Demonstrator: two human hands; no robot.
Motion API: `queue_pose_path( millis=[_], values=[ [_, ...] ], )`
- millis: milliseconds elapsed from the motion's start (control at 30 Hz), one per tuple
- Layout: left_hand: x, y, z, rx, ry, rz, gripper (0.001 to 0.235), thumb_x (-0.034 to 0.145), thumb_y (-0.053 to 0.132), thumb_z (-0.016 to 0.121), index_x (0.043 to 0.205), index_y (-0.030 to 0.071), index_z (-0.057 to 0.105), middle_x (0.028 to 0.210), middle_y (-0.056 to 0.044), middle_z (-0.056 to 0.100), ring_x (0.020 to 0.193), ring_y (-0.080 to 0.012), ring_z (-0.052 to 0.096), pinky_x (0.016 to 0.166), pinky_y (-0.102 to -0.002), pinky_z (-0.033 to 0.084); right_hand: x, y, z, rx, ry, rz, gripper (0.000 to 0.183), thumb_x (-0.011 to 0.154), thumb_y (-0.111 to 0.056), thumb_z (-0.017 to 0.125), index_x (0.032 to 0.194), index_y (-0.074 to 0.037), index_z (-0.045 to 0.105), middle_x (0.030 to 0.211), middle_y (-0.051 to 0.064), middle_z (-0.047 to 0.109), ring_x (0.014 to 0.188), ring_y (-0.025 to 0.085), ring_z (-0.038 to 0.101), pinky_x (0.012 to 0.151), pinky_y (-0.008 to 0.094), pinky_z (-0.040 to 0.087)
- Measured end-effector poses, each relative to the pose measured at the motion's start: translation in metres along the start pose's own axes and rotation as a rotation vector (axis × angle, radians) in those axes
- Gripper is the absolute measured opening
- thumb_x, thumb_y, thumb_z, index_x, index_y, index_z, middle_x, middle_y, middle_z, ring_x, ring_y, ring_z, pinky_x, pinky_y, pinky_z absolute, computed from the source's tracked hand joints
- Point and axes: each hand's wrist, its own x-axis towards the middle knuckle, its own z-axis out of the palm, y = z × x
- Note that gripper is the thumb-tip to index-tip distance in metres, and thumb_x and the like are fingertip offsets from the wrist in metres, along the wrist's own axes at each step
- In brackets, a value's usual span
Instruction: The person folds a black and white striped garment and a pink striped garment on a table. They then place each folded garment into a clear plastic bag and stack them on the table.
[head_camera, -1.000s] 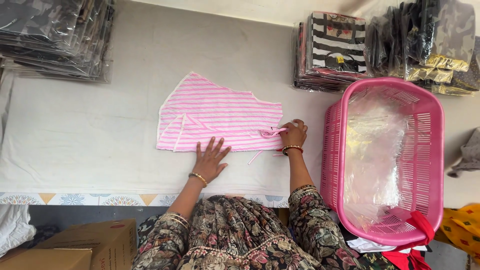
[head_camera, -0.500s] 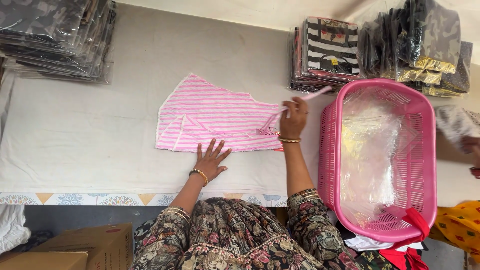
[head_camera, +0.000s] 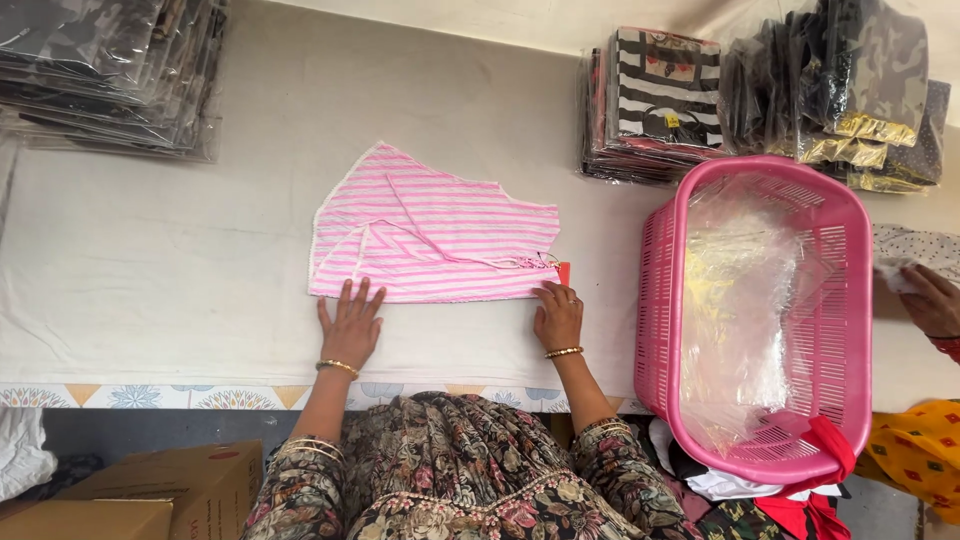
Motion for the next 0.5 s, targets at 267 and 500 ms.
queue_pose_path(
  millis=[267,500],
  values=[
    [0.037,-0.01,-0.02,0.161,0.087,-0.149,0.072,0.089,0.008,0.056,0.154,0.038,0.042,0.167,0.005,0.03,0.156,-0.0225,0.023,0.117,-0.072,0.004,0.003,0.017,0.024,-0.057,0.121,0.171,0.033,0.081,-0.005,0.072,0.112,-0.016,0.073,0.126,0.006,0.064,0.119,0.028,0.056,0.096,0.045,0.043],
    [0.047,-0.033,-0.004,0.072,0.162,-0.176,0.065,0.09,-0.008,0.049,0.146,0.026,0.056,0.161,0.001,0.045,0.151,-0.0204,0.037,0.123,-0.07,0.005,0.008,0.027,0.022,-0.07,0.17,0.201,0.02,0.082,-0.004,0.073,0.096,-0.018,0.073,0.115,0.001,0.067,0.113,0.027,0.058,0.091,0.043,0.045]
  ],
)
